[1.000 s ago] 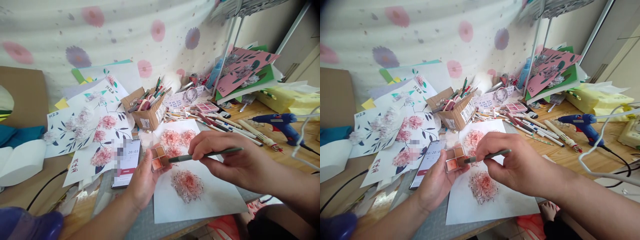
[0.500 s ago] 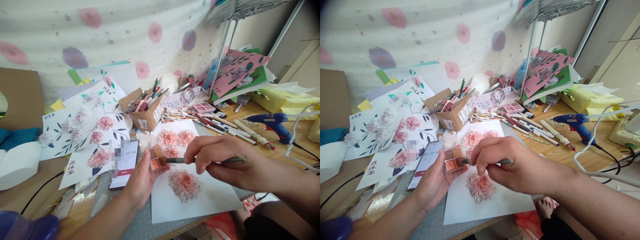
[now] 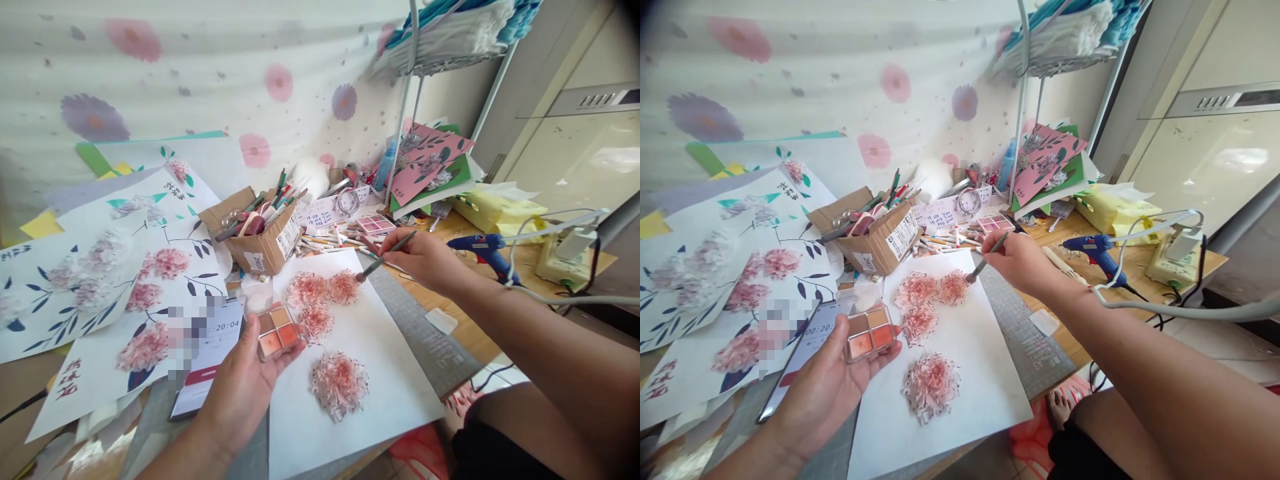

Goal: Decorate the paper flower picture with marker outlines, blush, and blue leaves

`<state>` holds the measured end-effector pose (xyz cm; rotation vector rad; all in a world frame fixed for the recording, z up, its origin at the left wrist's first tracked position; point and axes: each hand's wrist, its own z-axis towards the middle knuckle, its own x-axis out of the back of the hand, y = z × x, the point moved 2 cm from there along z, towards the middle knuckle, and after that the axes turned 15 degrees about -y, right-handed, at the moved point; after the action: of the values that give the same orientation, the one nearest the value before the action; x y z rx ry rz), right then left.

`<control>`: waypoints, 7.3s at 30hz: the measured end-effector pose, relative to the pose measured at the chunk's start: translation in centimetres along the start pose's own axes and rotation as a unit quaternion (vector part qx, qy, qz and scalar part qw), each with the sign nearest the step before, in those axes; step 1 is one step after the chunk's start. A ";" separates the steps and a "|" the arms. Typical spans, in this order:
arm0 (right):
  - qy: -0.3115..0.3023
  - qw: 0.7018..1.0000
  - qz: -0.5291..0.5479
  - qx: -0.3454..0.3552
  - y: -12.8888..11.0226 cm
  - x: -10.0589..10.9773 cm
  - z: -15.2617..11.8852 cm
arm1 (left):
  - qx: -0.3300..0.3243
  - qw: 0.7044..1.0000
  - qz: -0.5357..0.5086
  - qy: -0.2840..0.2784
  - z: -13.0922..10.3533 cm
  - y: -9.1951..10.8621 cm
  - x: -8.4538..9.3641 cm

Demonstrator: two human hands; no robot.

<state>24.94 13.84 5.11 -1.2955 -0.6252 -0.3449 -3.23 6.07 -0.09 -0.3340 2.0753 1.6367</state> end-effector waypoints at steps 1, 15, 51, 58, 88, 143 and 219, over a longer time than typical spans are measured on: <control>-0.005 1.000 0.003 0.002 0.0 -0.1 0.1 | -0.002 1.000 0.001 0.001 0.0 0.0 0.0; 0.022 0.999 0.000 -0.030 0.0 0.2 0.5 | 0.007 1.000 -0.014 -0.009 0.0 0.1 0.2; -0.003 0.992 -0.120 0.026 -2.0 -1.6 2.7 | 0.004 0.999 -0.046 -0.008 -0.2 -0.2 0.3; 0.013 0.989 -0.146 0.031 -2.6 -1.4 2.5 | 0.007 0.999 -0.052 0.006 0.1 0.1 0.2; 0.049 0.988 -0.142 0.037 -1.9 -1.6 0.7 | 0.010 0.998 -0.059 -0.019 -0.4 0.0 -0.4; -0.119 0.951 0.029 0.284 -8.9 -5.0 -5.6 | 0.009 0.994 -0.025 -0.103 -0.8 -0.4 -1.1; 0.054 0.978 -0.167 0.113 -2.8 -3.3 -0.7 | 0.019 0.998 -0.026 -0.045 -0.3 -0.1 -0.5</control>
<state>20.90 12.08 5.24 -0.9460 -0.7672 -0.5989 -2.87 5.69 0.15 -0.2929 2.0124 1.5509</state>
